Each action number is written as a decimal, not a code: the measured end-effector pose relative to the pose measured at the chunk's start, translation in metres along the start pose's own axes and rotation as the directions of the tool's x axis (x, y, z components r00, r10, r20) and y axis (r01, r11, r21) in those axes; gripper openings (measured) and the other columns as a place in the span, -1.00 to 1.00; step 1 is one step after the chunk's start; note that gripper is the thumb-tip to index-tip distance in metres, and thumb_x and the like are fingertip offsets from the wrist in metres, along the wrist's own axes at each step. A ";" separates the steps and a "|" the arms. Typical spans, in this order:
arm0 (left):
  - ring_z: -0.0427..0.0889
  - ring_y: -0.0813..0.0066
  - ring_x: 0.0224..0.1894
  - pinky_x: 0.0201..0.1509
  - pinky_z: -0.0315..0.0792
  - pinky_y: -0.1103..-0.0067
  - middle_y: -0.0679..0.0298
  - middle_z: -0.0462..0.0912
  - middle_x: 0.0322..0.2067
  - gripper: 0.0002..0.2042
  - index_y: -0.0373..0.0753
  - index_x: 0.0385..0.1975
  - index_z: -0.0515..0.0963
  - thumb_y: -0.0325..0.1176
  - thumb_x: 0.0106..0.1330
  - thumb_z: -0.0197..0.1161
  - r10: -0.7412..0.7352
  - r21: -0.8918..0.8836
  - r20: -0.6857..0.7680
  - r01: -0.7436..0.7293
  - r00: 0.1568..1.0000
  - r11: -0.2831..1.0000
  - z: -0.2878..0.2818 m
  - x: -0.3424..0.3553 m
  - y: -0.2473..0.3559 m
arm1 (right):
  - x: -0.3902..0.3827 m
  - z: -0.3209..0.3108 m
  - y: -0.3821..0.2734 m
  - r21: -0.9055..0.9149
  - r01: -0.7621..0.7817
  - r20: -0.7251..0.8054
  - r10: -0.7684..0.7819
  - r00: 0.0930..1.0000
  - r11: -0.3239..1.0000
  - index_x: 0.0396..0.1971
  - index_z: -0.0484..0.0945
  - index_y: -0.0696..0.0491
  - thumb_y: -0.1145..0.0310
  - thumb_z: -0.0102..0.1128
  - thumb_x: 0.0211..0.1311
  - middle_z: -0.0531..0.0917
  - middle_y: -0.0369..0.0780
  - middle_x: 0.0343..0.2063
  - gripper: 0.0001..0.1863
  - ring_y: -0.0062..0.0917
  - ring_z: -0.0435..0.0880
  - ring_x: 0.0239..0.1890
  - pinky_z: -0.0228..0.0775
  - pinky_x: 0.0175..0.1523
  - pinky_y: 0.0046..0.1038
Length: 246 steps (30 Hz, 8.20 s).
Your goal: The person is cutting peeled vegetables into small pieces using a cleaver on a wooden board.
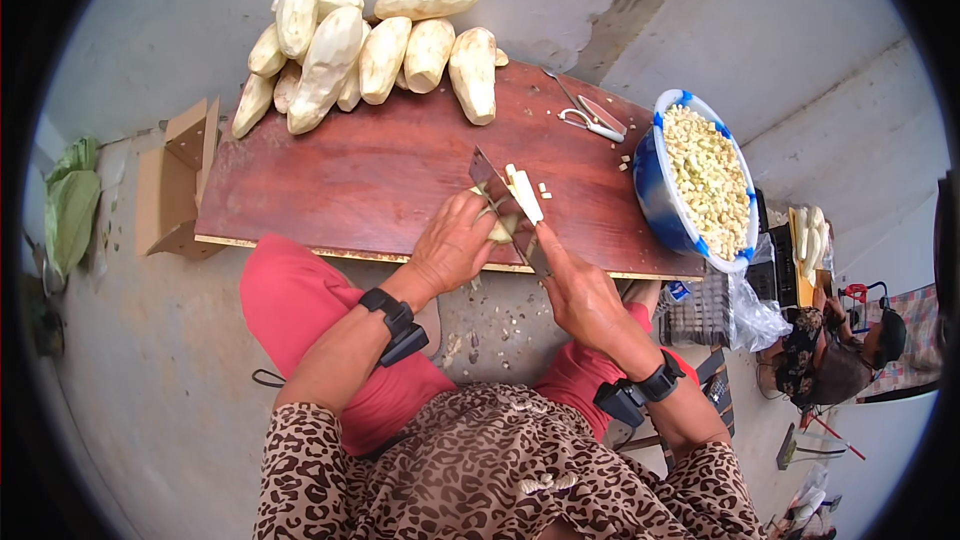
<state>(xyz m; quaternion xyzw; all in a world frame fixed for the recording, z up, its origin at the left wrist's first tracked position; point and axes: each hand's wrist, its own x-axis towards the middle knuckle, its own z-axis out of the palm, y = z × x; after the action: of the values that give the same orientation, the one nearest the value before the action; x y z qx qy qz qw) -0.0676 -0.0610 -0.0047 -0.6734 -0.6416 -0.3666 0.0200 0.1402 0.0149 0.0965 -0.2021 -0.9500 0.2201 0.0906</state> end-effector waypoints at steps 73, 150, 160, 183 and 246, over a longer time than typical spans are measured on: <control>0.39 -0.01 0.07 0.12 0.40 0.30 0.03 0.40 -0.04 -0.62 -0.36 -0.12 0.45 -0.48 0.05 0.37 -0.112 -0.066 -0.050 0.109 0.992 0.992 0.001 0.001 0.001 | 0.009 0.010 -0.001 0.025 0.028 -0.029 -0.027 0.999 0.999 0.35 0.14 0.22 0.59 0.02 0.20 0.61 0.16 -0.28 -0.34 0.09 0.62 -0.32 0.45 -0.24 -0.03; 0.55 0.24 -0.06 0.03 0.46 0.44 0.11 0.51 -0.12 -0.73 -0.38 -0.03 0.37 -0.52 0.30 0.17 -0.541 -0.506 -0.213 0.382 0.813 0.773 0.007 0.018 -0.007 | 0.021 0.026 0.021 0.489 -0.233 -0.047 0.292 0.955 0.841 0.41 0.05 0.17 0.58 0.14 0.22 0.64 0.05 -0.31 -0.24 -0.15 0.61 -0.53 0.46 -0.33 -0.22; 0.56 0.33 0.13 0.15 0.52 0.36 0.16 0.53 0.13 -0.43 -0.22 0.26 0.32 0.13 0.52 -0.20 -0.541 -0.925 0.378 0.276 0.752 -0.262 -0.004 0.040 0.006 | 0.028 0.035 0.022 0.977 -0.205 0.212 0.302 0.929 -0.057 0.47 -0.03 0.03 0.53 0.10 0.34 0.61 -0.13 -0.27 -0.24 -0.63 0.49 -0.60 0.41 -0.52 -0.56; 0.46 0.58 -0.42 -0.36 0.41 0.61 0.26 0.53 -0.34 -0.74 -0.35 0.08 0.33 -0.49 0.43 -0.01 -0.863 -0.757 0.073 0.591 0.500 0.278 0.016 0.049 -0.010 | -0.007 0.001 0.055 0.993 -0.077 0.011 0.562 0.827 0.094 0.45 -0.05 0.10 0.51 0.13 0.31 0.62 -0.18 -0.32 -0.22 -0.65 0.50 -0.60 0.40 -0.55 -0.59; 0.53 0.20 -0.12 0.11 0.33 0.32 0.18 0.57 -0.37 -0.92 -0.24 -0.44 0.47 -0.52 0.06 0.17 0.471 0.122 0.403 -0.556 0.785 0.822 -0.021 0.118 0.022 | -0.076 0.034 0.081 0.962 -0.215 0.031 0.718 0.696 0.167 0.46 -0.07 0.14 0.58 0.10 0.29 0.64 -0.10 -0.35 -0.21 -0.64 0.49 -0.64 0.39 -0.58 -0.55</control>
<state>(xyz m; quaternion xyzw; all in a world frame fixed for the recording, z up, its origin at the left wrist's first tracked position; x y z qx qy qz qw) -0.0689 0.0247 0.0813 -0.8708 -0.4637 -0.1407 0.0827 0.2280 0.0363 0.0235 -0.4495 -0.4853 0.6773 0.3221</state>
